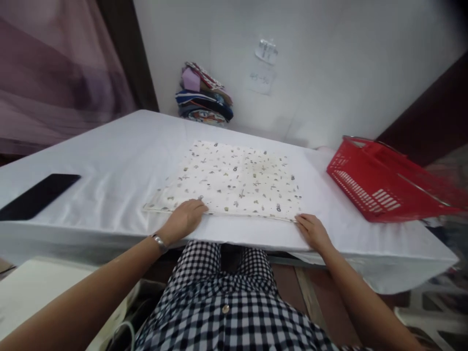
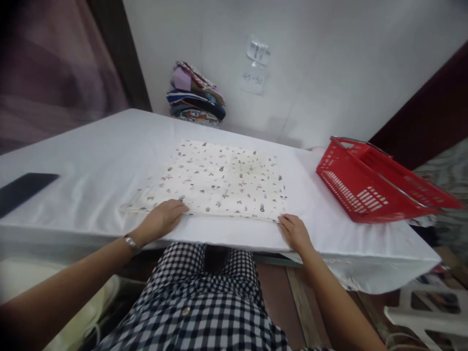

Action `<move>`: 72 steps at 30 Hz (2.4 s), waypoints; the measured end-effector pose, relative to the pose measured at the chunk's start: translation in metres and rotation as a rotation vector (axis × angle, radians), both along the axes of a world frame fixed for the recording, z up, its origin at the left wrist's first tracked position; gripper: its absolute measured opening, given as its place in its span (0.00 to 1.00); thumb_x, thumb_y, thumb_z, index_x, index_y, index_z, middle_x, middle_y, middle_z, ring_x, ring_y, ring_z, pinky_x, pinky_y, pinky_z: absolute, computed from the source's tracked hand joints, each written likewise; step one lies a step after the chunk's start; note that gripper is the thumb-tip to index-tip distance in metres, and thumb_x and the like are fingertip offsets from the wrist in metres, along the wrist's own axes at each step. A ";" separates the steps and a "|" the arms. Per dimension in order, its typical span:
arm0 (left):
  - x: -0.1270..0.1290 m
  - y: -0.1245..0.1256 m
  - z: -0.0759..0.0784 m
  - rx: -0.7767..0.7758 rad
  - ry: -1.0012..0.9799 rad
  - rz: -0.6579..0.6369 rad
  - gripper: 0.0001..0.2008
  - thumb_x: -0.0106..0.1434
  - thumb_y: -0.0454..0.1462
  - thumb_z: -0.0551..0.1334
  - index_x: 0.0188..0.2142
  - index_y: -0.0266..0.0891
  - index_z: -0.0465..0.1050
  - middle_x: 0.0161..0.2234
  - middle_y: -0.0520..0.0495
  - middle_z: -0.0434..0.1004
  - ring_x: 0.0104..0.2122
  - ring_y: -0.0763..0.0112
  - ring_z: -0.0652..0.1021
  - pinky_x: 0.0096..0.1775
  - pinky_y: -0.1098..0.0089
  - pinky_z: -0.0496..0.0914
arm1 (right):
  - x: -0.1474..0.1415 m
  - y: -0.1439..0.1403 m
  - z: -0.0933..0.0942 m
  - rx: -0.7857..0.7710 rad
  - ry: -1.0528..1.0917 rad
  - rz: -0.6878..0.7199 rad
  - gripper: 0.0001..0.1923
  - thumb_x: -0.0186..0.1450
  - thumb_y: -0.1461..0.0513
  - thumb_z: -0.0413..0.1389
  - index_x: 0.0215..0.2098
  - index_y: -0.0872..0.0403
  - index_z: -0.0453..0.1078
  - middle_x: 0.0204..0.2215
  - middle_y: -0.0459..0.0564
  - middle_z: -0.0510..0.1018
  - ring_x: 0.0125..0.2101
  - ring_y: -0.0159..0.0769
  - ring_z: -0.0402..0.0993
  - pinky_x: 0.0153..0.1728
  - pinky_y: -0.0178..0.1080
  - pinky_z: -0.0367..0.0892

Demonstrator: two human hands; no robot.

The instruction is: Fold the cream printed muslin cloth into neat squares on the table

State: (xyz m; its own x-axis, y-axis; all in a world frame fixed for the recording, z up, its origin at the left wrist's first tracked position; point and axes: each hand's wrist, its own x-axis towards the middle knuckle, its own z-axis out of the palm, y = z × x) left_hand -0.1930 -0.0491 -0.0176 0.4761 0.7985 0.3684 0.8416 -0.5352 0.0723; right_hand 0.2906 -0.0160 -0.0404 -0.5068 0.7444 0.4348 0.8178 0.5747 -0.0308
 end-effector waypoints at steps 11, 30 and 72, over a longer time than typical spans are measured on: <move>-0.009 0.014 -0.014 0.060 -0.009 0.014 0.16 0.63 0.35 0.50 0.44 0.38 0.74 0.43 0.41 0.76 0.44 0.60 0.74 0.47 0.60 0.69 | 0.013 -0.006 0.013 -0.196 -0.146 -0.208 0.19 0.66 0.64 0.46 0.54 0.53 0.67 0.44 0.55 0.74 0.43 0.40 0.68 0.47 0.41 0.64; -0.001 0.016 -0.007 0.066 -0.025 0.066 0.18 0.62 0.38 0.48 0.42 0.36 0.74 0.42 0.40 0.77 0.43 0.58 0.74 0.47 0.59 0.68 | 0.014 0.014 0.027 -0.645 0.579 -0.631 0.15 0.61 0.56 0.49 0.30 0.55 0.74 0.21 0.46 0.74 0.24 0.32 0.69 0.28 0.33 0.63; 0.029 -0.001 0.004 -0.030 0.002 -0.018 0.15 0.61 0.32 0.51 0.43 0.38 0.73 0.42 0.41 0.75 0.43 0.60 0.73 0.45 0.60 0.69 | 0.022 0.022 0.054 -0.692 0.651 -0.743 0.06 0.54 0.64 0.56 0.22 0.54 0.63 0.11 0.39 0.64 0.15 0.28 0.62 0.20 0.31 0.58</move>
